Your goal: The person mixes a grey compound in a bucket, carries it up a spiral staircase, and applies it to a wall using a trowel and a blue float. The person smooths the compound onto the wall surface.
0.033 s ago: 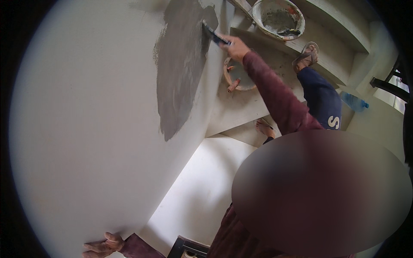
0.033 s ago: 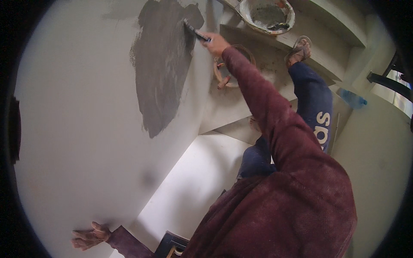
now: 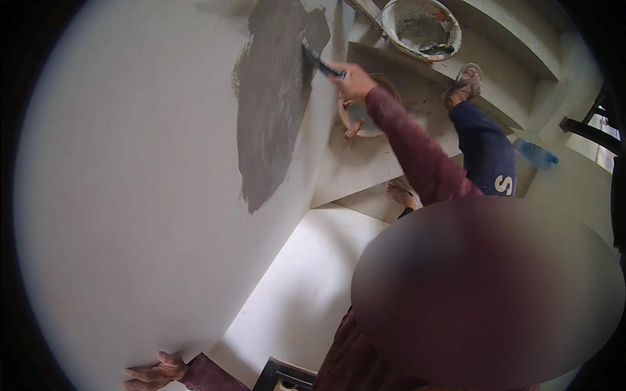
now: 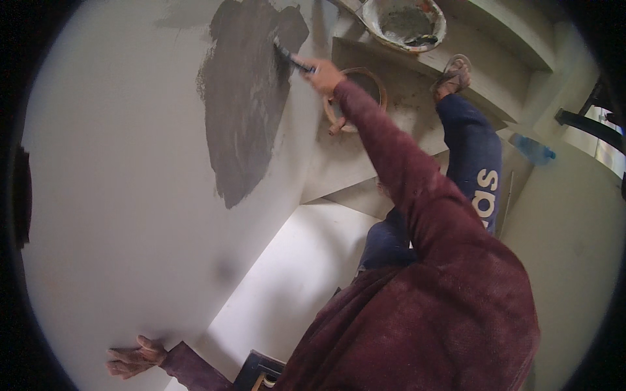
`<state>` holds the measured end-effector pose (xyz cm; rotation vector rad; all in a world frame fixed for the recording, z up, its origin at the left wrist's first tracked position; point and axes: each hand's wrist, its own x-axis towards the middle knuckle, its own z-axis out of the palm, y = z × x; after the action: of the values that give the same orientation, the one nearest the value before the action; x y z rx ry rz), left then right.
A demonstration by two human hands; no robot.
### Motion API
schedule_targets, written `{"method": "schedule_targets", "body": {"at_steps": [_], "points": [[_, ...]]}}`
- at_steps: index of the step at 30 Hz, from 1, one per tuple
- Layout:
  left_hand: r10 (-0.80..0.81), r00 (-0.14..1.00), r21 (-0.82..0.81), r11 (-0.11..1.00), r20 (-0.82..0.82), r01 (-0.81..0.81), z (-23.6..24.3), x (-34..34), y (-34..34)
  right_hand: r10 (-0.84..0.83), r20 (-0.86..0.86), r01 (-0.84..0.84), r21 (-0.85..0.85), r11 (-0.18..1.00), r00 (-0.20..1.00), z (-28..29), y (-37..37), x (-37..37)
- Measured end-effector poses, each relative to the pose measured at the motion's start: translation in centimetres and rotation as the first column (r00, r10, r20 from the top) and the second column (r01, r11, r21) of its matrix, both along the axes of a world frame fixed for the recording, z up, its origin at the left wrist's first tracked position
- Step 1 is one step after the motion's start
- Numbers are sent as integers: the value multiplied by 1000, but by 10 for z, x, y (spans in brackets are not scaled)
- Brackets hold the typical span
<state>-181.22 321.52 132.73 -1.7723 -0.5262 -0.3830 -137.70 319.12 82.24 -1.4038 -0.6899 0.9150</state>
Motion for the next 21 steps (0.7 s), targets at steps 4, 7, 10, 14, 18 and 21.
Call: {"method": "schedule_targets", "body": {"at_steps": [4, 7, 10, 14, 18, 21], "points": [[25, 999, 34, 999, -41, -23, 13, 8, -6, 139, 176, -122, -102, 987, 974, 27, -36, -87], [97, 995, 58, 994, -6, -97, 1, 10, -4, 191, 199, -144, -226, 963, 961, 37, -51, -96], [169, 986, 56, 984, 15, -169, -11, 26, -22, -163, -82, 157, -75, 985, 983, 16, -40, -35], [116, 993, 68, 991, 16, -116, -12, 31, -20, -407, 13, 407, -8, 913, 913, 38, 5, 1], [57, 998, 40, 998, 4, -57, -13, 39, -13, -643, 342, 640, 139, 756, 685, 32, 44, -56], [115, 993, 48, 992, -27, -113, -5, 24, -21, -421, 270, 407, 107, 907, 866, 48, 10, -103]]}}
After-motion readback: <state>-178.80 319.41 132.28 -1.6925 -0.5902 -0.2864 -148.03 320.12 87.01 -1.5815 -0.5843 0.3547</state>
